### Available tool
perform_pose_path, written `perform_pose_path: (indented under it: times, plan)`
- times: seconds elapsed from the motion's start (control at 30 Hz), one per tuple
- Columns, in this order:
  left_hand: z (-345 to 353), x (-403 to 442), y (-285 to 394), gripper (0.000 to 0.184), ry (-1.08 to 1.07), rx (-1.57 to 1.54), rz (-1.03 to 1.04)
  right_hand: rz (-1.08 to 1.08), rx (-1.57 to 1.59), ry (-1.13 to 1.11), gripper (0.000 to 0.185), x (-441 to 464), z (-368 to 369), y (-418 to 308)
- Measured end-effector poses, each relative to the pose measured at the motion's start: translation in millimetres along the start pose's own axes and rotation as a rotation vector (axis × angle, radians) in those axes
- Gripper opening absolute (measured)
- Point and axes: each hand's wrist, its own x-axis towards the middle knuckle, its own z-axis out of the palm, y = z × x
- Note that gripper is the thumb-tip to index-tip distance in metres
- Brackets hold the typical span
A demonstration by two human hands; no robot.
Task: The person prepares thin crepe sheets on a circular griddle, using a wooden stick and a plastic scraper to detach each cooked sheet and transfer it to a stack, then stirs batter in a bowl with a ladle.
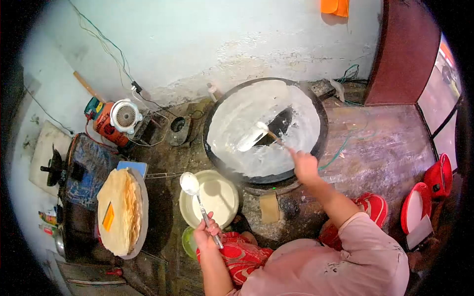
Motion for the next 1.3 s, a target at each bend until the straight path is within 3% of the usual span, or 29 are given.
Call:
perform_pose_path:
  times: [0.07, 0.13, 0.17, 0.2, 0.27, 0.33, 0.5, 0.53, 0.6, 0.7, 0.73, 0.83, 0.9, 1.07, 1.2, 1.27, 1.3]
  plan:
    - [3.2, -1.1, -0.9, 0.034, 0.052, 0.011, 0.019, 0.139, 0.208, 0.021, 0.039, 1.1, -2.3, 4.2]
    - [5.1, 0.1, -1.9, 0.033, 0.065, 0.013, 0.029, 0.102, 0.330, 0.000, 0.037, -16.7, -6.8, -15.0]
    - [5.0, 0.1, -2.2, 0.033, 0.046, 0.000, 0.024, -0.001, 0.203, -0.180, 0.036, -24.5, -4.7, -22.4]
    - [4.0, -0.4, -2.0, 0.033, 0.029, -0.012, 0.019, -0.163, 0.214, -0.130, 0.046, -31.8, -14.9, -22.6]
    - [0.0, 2.5, 0.4, 0.034, 0.029, -0.005, 0.009, -0.132, 0.002, -0.088, 0.039, -24.9, 15.7, 12.1]
    - [-1.7, 2.3, 0.6, 0.034, 0.002, -0.006, -0.016, 0.097, -0.070, -0.094, 0.040, -2.0, 0.9, 35.5]
    - [-4.8, 6.3, 2.2, 0.035, 0.014, -0.020, -0.015, 0.305, 0.276, 0.011, 0.036, -10.9, -10.7, 17.1]
    - [-3.1, 5.5, 1.4, 0.035, 0.012, -0.018, -0.015, 0.169, 0.301, 0.016, 0.037, -22.2, 0.5, 11.4]
    - [-0.9, 5.1, -0.5, 0.036, 0.001, -0.007, 0.007, 0.075, 0.053, -0.142, 0.040, -24.8, 5.9, 17.1]
    - [-6.3, 6.7, 0.9, 0.037, -0.004, 0.000, -0.023, 0.242, -0.051, -0.121, 0.043, -1.3, -9.3, 59.4]
    - [-6.1, 7.9, 0.8, 0.037, -0.008, 0.000, -0.035, 0.263, 0.008, 0.010, 0.041, 2.0, -11.1, 69.8]
    - [-3.8, 8.1, -0.6, 0.038, 0.039, 0.006, -0.017, 0.348, 0.037, 0.003, 0.037, -1.2, -21.2, 79.9]
    - [-4.6, 10.2, 1.1, 0.038, 0.061, -0.003, -0.007, 0.519, 0.470, -0.156, 0.034, -12.0, -19.4, 77.1]
    - [-4.8, 6.3, -4.1, 0.037, 0.042, -0.029, -0.014, 0.479, 0.688, -0.041, 0.032, 11.0, 14.0, 135.0]
    - [1.0, 8.8, -0.7, 0.035, 0.003, -0.028, -0.033, 0.399, 0.374, -0.243, 0.030, 22.5, -10.2, 134.9]
    - [-1.3, 9.5, -3.4, 0.035, 0.024, -0.019, -0.006, 0.368, 0.579, -0.447, 0.029, 14.0, -33.2, 127.4]
    - [0.5, 8.1, -4.7, 0.034, 0.021, 0.016, 0.014, 0.373, 0.792, -0.330, 0.027, 5.8, -19.0, 138.1]
